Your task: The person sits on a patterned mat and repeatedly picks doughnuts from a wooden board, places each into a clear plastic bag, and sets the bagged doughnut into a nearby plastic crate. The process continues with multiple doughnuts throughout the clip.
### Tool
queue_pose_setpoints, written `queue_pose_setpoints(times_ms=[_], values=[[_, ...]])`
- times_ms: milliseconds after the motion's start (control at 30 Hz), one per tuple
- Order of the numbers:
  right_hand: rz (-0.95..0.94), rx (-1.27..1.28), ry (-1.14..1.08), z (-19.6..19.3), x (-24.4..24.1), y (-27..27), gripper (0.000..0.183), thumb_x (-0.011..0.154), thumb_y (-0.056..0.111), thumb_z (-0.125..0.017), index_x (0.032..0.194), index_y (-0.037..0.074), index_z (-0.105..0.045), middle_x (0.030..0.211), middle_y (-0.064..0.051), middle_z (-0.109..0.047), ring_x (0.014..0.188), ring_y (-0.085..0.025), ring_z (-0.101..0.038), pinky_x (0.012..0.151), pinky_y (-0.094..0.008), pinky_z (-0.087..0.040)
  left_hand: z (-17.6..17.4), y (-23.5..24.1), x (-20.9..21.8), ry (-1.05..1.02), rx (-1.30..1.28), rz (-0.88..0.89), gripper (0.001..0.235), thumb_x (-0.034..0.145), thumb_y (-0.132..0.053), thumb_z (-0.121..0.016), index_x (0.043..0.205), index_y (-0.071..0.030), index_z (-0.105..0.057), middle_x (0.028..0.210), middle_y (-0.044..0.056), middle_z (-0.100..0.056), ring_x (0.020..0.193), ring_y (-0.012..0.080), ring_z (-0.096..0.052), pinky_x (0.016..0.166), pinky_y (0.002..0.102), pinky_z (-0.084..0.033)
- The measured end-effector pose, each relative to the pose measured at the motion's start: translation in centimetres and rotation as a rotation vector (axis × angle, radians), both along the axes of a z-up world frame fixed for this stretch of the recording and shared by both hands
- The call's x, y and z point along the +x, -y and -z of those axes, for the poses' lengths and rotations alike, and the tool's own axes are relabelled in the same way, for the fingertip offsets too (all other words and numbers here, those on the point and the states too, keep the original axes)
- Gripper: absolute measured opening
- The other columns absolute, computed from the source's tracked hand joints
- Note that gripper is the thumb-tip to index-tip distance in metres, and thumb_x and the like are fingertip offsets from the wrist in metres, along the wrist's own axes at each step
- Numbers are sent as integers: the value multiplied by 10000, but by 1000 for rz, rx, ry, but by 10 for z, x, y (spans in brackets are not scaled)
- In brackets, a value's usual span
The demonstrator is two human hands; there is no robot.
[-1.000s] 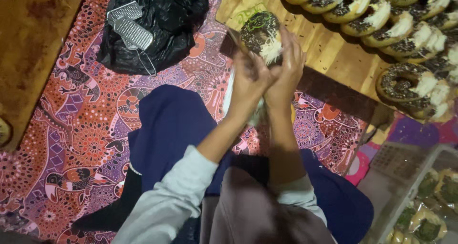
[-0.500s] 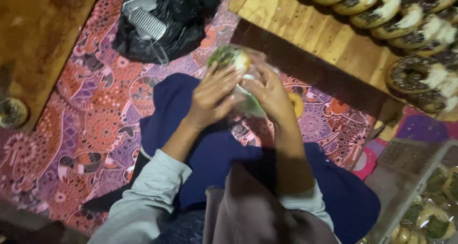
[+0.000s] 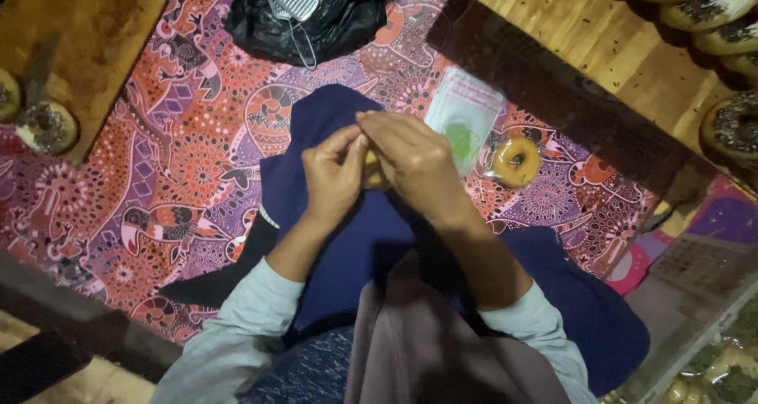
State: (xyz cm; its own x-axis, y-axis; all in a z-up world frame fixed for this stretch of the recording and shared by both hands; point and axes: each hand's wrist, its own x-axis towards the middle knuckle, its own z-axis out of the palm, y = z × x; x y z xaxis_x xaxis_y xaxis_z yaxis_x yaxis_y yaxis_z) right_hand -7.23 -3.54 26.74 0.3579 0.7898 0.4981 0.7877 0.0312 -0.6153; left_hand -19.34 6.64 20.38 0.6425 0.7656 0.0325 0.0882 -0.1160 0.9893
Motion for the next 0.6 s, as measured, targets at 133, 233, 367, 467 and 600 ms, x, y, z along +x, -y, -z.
queue_pose_setpoints(times_ms=[133,233,367,467,600], values=[[158,-194,-156,24,21,6,298,896,27,-763,1189,17,-710,1034,-163,-725,933,-335,-707,815,-410,-574,-13,10,1,-39,119,59,188,980,-58,-653,1105,28,-763,974,103,-799,842,111,-754,757,256,-590],[233,-346,-361,35,34,32,316,883,59,-765,1192,14,-723,1067,-152,-735,989,-274,-709,872,-375,-554,-33,20,5,132,-63,-135,166,1045,-74,-641,1122,20,-755,1052,143,-794,967,158,-745,892,281,-602],[98,-278,-817,59,28,53,440,879,85,-708,1314,51,-652,1192,-82,-704,1128,-165,-664,1022,-323,-504,-55,27,16,183,165,-98,192,1035,-90,-640,1163,34,-712,1204,203,-725,1164,258,-690,1053,355,-527],[10,-25,-1425,79,-11,66,490,937,136,-656,1405,86,-524,1285,-16,-645,1193,-117,-597,1057,-295,-474,-48,29,12,105,464,-53,262,1004,-137,-680,1122,94,-638,1206,258,-622,1144,335,-606,997,400,-484],[54,-90,-1285,79,-12,38,352,1082,182,-470,1337,2,-632,1248,-65,-694,1170,-130,-607,1064,-293,-455,-23,-12,12,18,-327,-41,419,1047,-307,-509,1234,40,-648,1138,125,-667,1001,184,-626,897,307,-507]])
